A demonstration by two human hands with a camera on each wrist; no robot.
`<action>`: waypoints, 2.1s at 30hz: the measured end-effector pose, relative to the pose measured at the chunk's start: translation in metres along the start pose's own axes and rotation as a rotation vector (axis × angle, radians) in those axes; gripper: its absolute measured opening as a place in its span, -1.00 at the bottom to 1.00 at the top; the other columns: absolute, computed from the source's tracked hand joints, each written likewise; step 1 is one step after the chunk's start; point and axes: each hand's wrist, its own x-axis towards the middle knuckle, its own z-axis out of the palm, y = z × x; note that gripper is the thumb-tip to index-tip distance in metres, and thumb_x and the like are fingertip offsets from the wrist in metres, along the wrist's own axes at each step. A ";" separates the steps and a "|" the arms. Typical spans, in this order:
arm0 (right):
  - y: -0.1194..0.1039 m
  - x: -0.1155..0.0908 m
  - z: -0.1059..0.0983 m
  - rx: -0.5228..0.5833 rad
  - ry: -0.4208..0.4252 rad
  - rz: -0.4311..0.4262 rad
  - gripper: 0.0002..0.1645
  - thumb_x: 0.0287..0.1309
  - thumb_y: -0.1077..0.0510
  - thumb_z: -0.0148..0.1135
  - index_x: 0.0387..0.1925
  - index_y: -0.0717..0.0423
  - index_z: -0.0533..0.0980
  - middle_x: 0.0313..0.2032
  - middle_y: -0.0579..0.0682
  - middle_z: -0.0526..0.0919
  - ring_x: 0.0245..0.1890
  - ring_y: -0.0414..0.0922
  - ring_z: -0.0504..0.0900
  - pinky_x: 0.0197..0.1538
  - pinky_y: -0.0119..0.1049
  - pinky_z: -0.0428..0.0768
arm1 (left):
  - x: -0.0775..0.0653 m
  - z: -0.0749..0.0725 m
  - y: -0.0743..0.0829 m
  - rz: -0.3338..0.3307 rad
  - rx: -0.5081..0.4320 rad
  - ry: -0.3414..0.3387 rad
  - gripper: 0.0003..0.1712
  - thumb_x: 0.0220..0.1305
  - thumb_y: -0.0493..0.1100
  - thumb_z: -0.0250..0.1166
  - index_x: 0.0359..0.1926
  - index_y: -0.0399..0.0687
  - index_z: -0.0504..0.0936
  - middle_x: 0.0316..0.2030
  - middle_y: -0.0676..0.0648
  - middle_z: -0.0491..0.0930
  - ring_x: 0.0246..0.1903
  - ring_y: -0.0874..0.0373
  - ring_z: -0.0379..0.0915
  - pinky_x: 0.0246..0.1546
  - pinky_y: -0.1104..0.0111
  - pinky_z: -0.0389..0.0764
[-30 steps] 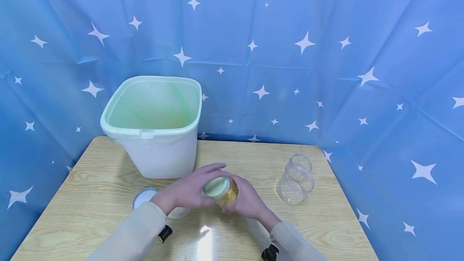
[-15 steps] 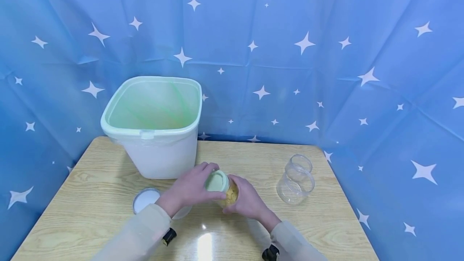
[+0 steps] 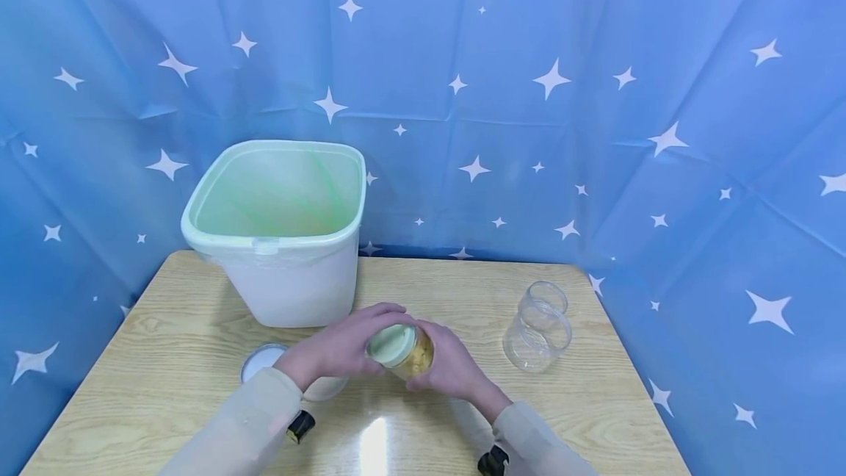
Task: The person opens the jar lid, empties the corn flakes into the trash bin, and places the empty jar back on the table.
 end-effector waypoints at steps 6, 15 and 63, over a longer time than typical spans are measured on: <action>0.002 0.000 0.001 0.006 -0.005 -0.004 0.15 -0.52 0.11 0.69 0.28 -0.17 0.37 0.02 -0.26 0.57 -0.02 -0.18 0.51 0.08 -0.17 0.52 | -0.001 0.001 -0.001 -0.023 0.059 0.042 -0.11 -0.04 -0.04 0.51 0.35 0.42 0.35 0.28 0.17 0.37 0.20 0.13 0.38 0.15 0.12 0.52; 0.000 -0.002 0.000 -0.008 0.005 0.034 0.16 -0.53 0.10 0.70 0.28 -0.10 0.36 0.05 -0.20 0.56 0.00 -0.17 0.52 0.10 -0.15 0.52 | -0.002 -0.001 0.000 -0.022 0.093 0.090 -0.11 -0.04 0.04 0.53 0.36 0.34 0.37 0.25 0.11 0.41 0.15 0.11 0.43 0.06 0.15 0.56; 0.021 -0.015 -0.011 0.019 0.047 0.109 0.16 -0.48 0.12 0.67 0.31 0.04 0.34 0.14 -0.04 0.55 0.15 -0.02 0.51 0.23 0.04 0.50 | -0.092 -0.023 -0.064 -0.154 -0.070 0.208 -0.06 -0.01 0.24 0.48 0.33 0.04 0.33 0.23 0.01 0.43 0.09 0.04 0.45 -0.03 0.28 0.64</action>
